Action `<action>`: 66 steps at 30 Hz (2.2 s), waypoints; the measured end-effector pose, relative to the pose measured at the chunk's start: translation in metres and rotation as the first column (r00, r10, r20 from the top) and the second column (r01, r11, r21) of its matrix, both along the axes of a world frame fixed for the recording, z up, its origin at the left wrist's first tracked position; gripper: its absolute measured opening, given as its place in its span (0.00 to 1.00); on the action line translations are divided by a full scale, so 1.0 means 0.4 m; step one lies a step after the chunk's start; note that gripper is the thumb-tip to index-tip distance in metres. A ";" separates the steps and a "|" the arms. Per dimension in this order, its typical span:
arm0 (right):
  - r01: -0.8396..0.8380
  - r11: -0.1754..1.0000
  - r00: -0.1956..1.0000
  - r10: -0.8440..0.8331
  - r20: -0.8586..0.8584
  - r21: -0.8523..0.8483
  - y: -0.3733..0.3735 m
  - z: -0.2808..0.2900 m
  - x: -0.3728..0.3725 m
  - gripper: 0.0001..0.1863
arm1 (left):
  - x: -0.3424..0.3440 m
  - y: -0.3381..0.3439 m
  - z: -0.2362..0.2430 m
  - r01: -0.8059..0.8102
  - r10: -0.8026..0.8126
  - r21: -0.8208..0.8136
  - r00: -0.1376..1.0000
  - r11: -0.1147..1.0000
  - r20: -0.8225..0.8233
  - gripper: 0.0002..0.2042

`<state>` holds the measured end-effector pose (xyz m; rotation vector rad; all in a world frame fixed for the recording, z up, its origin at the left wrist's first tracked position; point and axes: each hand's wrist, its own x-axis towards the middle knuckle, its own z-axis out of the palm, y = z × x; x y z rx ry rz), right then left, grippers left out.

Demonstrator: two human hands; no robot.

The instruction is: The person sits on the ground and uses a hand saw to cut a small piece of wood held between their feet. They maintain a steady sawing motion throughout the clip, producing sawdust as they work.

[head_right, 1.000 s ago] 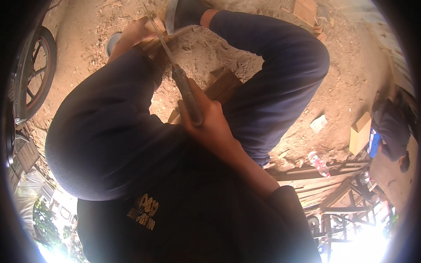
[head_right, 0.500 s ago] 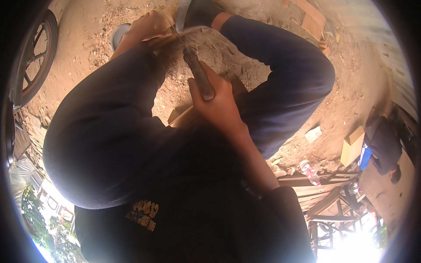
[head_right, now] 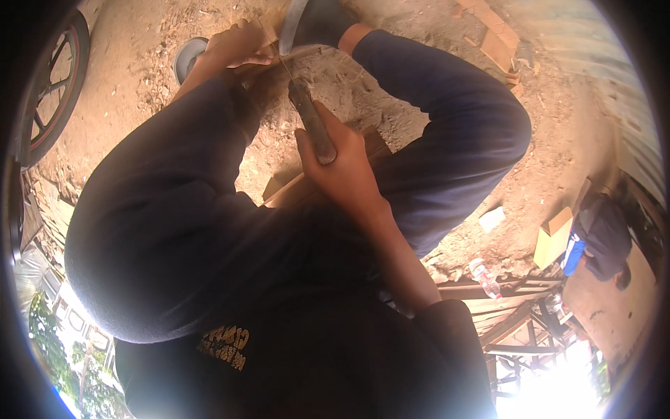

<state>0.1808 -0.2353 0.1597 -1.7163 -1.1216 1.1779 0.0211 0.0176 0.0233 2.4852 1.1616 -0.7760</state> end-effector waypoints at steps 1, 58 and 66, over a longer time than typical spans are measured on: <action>0.000 1.000 1.000 -0.001 -0.007 -0.015 0.000 0.003 0.006 0.21 | 0.006 0.004 -0.003 0.006 -0.006 -0.006 1.000 1.000 0.016 0.47; -0.034 0.991 0.990 0.051 0.132 -0.128 -0.252 0.212 -0.034 0.28 | -0.031 -0.035 -0.067 -0.131 0.113 0.148 0.986 0.980 0.123 0.46; -0.137 0.990 0.961 0.131 0.243 0.008 -0.225 0.180 -0.059 0.27 | -0.032 -0.037 -0.056 -0.158 0.142 0.133 0.983 0.978 0.120 0.44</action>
